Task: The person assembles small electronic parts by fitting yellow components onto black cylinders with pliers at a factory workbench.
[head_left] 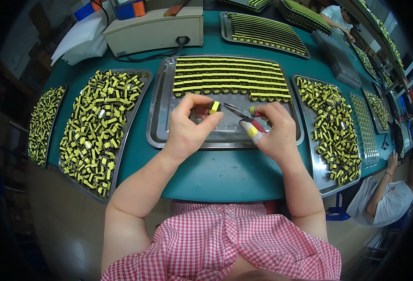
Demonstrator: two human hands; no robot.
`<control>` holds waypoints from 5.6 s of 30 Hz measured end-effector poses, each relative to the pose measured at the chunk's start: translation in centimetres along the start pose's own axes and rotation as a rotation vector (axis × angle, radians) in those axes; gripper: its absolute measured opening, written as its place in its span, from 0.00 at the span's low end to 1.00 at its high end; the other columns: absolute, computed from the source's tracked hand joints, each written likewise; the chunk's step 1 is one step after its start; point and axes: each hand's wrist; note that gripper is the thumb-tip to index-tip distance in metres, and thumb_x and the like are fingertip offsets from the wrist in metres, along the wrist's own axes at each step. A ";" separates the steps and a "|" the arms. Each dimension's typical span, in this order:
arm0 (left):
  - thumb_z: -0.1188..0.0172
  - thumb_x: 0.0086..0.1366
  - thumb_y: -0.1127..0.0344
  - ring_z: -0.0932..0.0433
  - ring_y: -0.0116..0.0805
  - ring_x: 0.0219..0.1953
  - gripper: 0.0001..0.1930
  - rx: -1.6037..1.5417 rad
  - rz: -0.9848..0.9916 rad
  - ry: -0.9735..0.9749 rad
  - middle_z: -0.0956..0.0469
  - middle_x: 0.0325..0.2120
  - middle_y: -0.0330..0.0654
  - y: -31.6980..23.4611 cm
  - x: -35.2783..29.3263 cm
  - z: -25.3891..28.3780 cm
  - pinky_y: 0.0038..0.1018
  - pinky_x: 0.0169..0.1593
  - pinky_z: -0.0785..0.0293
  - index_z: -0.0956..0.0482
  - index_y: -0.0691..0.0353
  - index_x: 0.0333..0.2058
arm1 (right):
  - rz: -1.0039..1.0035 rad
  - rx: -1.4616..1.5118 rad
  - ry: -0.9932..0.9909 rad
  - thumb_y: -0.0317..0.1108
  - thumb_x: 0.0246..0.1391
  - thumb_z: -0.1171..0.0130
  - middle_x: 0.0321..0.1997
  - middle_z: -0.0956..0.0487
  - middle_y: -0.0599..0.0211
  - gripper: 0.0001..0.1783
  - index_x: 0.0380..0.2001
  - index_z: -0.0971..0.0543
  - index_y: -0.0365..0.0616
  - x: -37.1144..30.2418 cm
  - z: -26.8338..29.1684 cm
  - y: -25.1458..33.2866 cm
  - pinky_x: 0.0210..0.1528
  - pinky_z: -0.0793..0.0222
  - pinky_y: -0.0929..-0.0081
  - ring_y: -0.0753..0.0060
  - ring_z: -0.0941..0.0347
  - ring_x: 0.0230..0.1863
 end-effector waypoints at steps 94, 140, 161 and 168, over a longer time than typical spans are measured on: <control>0.45 0.60 0.71 0.25 0.27 0.32 0.14 -0.565 0.393 0.036 0.24 0.33 0.44 0.4 -0.3 -0.5 0.21 0.35 0.29 0.30 0.70 0.44 | -0.116 -0.030 0.176 0.37 0.42 0.36 0.22 0.28 0.59 0.14 0.25 0.27 0.39 -1.0 -1.2 1.2 0.26 0.34 0.65 0.56 0.29 0.23; 0.55 0.67 0.62 0.24 0.31 0.31 0.17 -0.569 0.384 0.206 0.28 0.36 0.45 -0.2 -0.3 -0.1 0.22 0.33 0.28 0.35 0.68 0.49 | -0.639 1.426 0.462 0.45 0.57 0.54 0.37 0.24 0.60 0.20 0.43 0.29 0.40 -1.1 -1.6 0.0 0.26 0.32 0.74 0.70 0.27 0.31; 0.39 0.54 0.73 0.31 0.19 0.30 0.14 -0.195 0.054 0.109 0.26 0.30 0.37 -0.4 -0.4 -0.2 0.17 0.35 0.33 0.29 0.68 0.39 | -0.105 0.189 0.045 0.37 0.45 0.37 0.31 0.23 0.60 0.17 0.36 0.24 0.38 -0.3 -0.8 0.7 0.30 0.31 0.77 0.69 0.27 0.28; 0.37 0.52 0.73 0.33 0.20 0.28 0.14 -0.090 -0.024 0.046 0.28 0.27 0.35 -0.5 -0.3 -0.1 0.17 0.33 0.34 0.28 0.67 0.38 | -0.007 0.053 -0.014 0.29 0.37 0.33 0.27 0.24 0.61 0.16 0.33 0.24 0.37 -0.5 -0.1 0.9 0.30 0.30 0.76 0.68 0.26 0.26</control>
Point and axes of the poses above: each hand's wrist, its own x-axis towards the middle knuckle, its own z-axis out of the back of the hand, y = z × x
